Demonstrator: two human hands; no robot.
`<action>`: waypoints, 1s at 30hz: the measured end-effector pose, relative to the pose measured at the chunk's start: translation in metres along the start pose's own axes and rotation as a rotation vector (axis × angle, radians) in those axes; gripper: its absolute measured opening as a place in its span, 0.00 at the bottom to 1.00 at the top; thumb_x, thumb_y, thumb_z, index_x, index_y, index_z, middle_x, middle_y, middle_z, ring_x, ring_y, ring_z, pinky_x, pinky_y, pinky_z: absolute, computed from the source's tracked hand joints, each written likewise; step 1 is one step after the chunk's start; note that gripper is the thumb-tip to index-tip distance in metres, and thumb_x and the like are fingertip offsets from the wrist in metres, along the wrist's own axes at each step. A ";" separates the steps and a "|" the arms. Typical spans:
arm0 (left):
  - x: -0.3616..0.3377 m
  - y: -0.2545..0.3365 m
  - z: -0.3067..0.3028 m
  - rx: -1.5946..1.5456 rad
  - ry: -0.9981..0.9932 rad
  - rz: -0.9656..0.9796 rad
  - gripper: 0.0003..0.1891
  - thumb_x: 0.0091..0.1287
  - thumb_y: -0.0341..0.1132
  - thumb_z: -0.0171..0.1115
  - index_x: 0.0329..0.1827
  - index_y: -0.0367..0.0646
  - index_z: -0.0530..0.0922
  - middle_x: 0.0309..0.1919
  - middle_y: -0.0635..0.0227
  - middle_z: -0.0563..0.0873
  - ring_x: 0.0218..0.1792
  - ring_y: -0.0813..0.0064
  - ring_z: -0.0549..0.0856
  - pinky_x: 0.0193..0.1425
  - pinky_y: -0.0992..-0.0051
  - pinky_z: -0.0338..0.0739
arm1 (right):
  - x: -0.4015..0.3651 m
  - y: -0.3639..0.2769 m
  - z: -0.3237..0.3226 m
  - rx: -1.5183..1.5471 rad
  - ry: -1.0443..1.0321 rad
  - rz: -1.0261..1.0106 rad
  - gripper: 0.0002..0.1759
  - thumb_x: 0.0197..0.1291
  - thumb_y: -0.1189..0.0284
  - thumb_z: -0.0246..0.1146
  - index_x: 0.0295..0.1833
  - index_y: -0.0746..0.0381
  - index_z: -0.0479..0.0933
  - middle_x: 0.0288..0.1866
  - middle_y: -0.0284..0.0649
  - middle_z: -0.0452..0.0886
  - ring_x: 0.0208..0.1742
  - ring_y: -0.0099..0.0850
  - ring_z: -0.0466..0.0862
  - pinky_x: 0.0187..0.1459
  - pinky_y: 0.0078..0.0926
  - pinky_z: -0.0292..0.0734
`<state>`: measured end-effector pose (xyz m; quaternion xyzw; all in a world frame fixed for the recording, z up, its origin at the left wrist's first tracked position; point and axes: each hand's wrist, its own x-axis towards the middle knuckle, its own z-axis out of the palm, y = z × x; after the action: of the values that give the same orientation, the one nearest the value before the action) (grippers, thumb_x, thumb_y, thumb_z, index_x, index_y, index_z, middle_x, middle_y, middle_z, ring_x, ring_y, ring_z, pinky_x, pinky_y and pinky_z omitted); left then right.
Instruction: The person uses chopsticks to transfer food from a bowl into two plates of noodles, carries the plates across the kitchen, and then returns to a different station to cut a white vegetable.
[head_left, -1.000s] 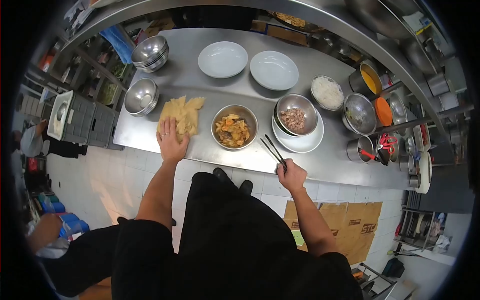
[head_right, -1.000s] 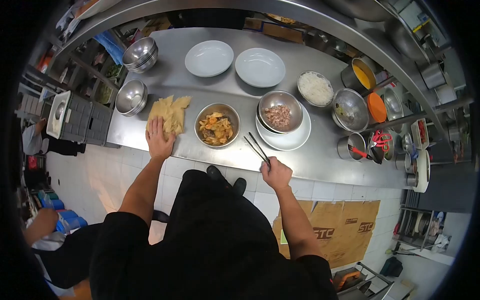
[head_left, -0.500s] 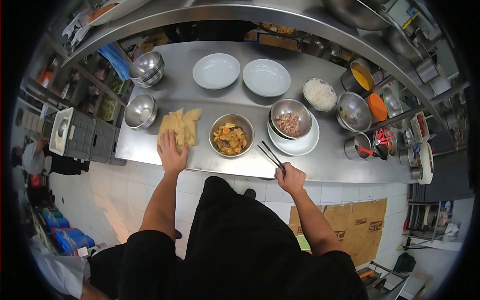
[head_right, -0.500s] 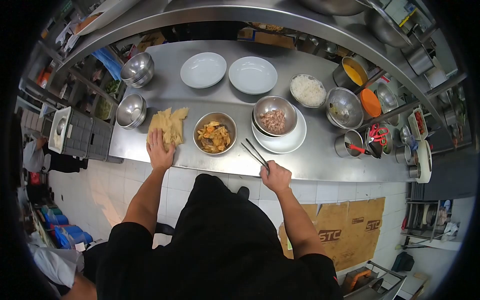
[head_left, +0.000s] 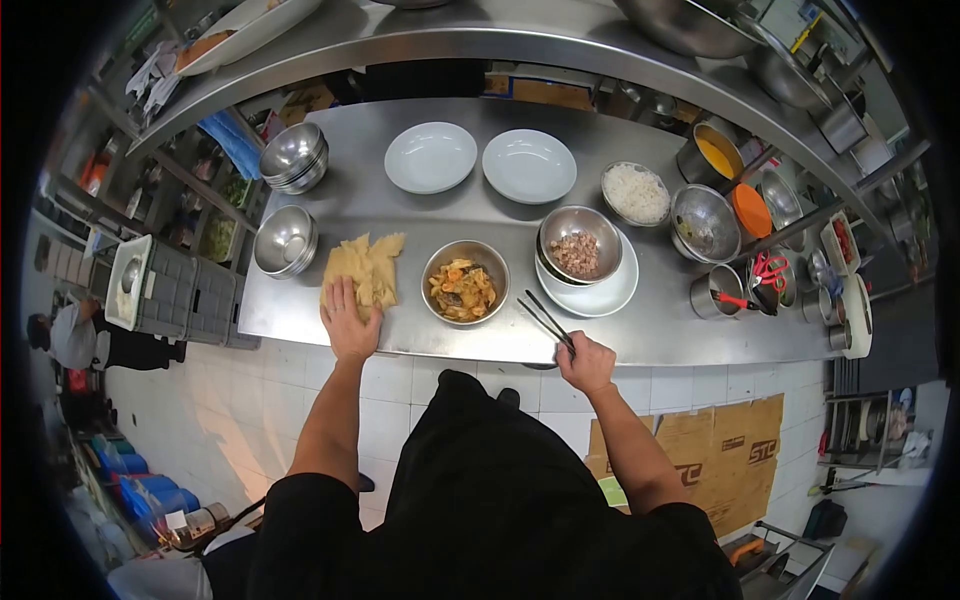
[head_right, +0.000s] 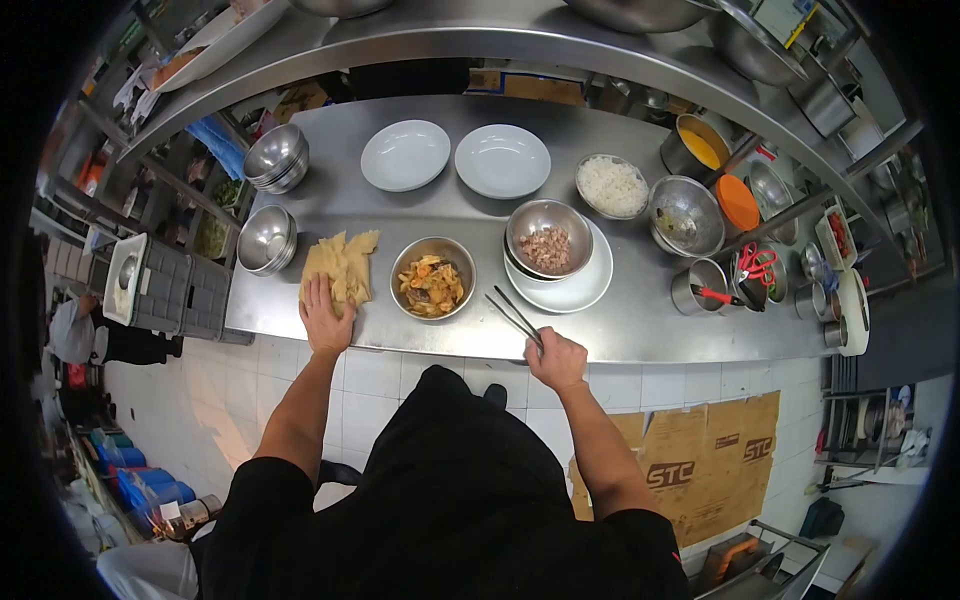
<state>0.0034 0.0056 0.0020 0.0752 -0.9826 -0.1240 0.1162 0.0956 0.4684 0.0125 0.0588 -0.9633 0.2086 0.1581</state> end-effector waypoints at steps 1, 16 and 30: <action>0.000 0.000 0.000 0.007 0.000 0.003 0.45 0.70 0.55 0.63 0.88 0.48 0.59 0.88 0.58 0.59 0.88 0.54 0.54 0.88 0.44 0.47 | 0.000 -0.001 -0.001 -0.008 0.011 -0.005 0.12 0.65 0.60 0.68 0.39 0.56 0.77 0.24 0.39 0.84 0.22 0.43 0.85 0.26 0.43 0.79; -0.001 -0.001 0.001 -0.011 0.004 0.003 0.45 0.70 0.55 0.64 0.87 0.47 0.61 0.87 0.58 0.60 0.88 0.54 0.54 0.88 0.44 0.47 | -0.001 0.000 0.003 -0.004 0.018 0.030 0.11 0.65 0.61 0.69 0.39 0.56 0.77 0.24 0.40 0.84 0.23 0.46 0.85 0.27 0.45 0.78; -0.002 -0.003 0.003 -0.043 0.061 0.021 0.45 0.66 0.53 0.67 0.85 0.46 0.64 0.85 0.55 0.63 0.87 0.52 0.57 0.87 0.42 0.48 | -0.001 0.000 0.006 -0.031 0.016 0.008 0.14 0.63 0.59 0.69 0.38 0.56 0.76 0.23 0.38 0.83 0.22 0.42 0.84 0.26 0.43 0.78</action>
<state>0.0049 0.0039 -0.0017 0.0662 -0.9764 -0.1416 0.1491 0.0951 0.4665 0.0071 0.0511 -0.9654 0.1949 0.1657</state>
